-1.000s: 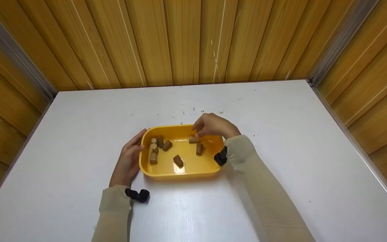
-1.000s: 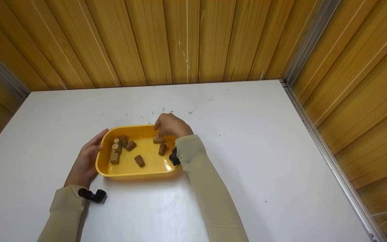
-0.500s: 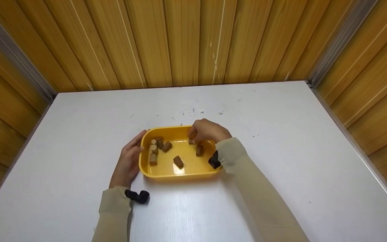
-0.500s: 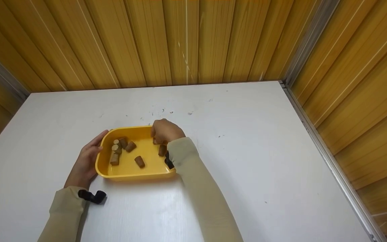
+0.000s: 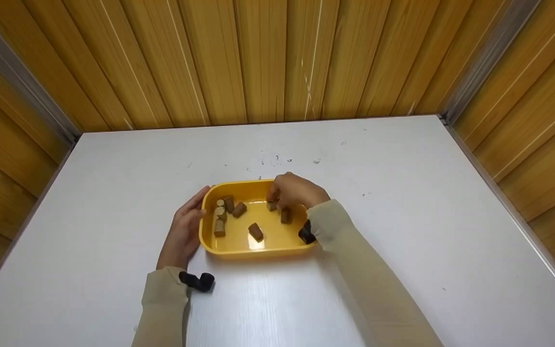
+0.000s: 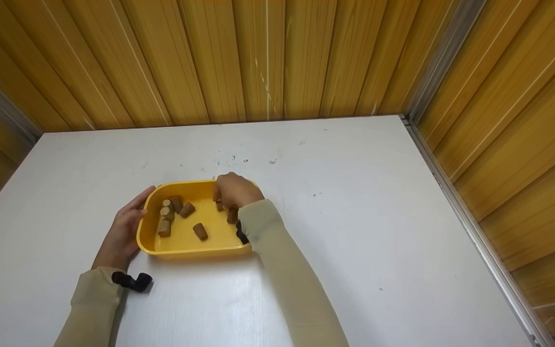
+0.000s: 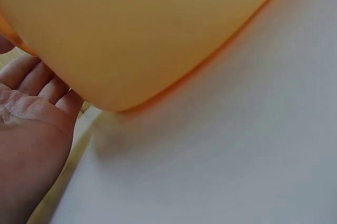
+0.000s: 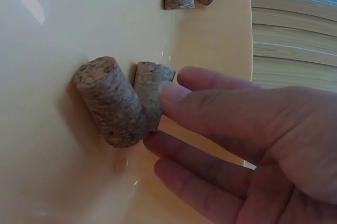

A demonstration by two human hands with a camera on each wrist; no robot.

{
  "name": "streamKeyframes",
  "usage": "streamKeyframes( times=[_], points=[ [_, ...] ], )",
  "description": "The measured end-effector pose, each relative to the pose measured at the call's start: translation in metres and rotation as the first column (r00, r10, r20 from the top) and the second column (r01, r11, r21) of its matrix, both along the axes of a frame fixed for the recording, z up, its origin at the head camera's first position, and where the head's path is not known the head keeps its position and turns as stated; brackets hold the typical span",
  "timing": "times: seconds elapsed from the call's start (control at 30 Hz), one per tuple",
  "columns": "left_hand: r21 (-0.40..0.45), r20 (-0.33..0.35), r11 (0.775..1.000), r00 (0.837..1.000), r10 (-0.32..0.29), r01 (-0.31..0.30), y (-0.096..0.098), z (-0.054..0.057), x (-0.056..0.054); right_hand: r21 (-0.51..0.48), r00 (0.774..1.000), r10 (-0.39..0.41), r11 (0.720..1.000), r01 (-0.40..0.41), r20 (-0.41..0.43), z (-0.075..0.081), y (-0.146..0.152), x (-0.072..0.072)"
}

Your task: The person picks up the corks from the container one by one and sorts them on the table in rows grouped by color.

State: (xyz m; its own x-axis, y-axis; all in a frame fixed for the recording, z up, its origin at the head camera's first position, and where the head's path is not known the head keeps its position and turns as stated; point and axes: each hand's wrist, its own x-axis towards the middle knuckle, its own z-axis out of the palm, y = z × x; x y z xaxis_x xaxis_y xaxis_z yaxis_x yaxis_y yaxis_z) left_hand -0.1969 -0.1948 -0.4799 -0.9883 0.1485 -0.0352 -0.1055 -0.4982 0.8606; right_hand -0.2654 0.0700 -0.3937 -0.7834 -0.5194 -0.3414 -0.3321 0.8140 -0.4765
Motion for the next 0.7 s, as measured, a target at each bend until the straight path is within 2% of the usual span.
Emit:
streamKeyframes(
  times=[0.27, 0.53, 0.7],
  points=[
    [-0.003, -0.003, 1.000, 1.000, 0.008, -0.008, -0.0002, -0.0004, -0.0012, -0.046, 1.000, 0.016, 0.999, -0.016, 0.001, -0.0047, -0.0013, 0.0017],
    [0.003, -0.007, 1.000, 1.000, 0.003, -0.003, -0.0003, 0.0004, -0.0019, -0.009, 0.998, 0.057, 0.998, -0.057, -0.010, -0.0080, -0.0031, 0.0016],
    [-0.007, -0.005, 1.000, 1.000, -0.004, 0.003, -0.0010, 0.0002, -0.0006, -0.024, 0.995, 0.100, 0.995, -0.099, 0.004, -0.0088, -0.0028, 0.0015]
  ],
)
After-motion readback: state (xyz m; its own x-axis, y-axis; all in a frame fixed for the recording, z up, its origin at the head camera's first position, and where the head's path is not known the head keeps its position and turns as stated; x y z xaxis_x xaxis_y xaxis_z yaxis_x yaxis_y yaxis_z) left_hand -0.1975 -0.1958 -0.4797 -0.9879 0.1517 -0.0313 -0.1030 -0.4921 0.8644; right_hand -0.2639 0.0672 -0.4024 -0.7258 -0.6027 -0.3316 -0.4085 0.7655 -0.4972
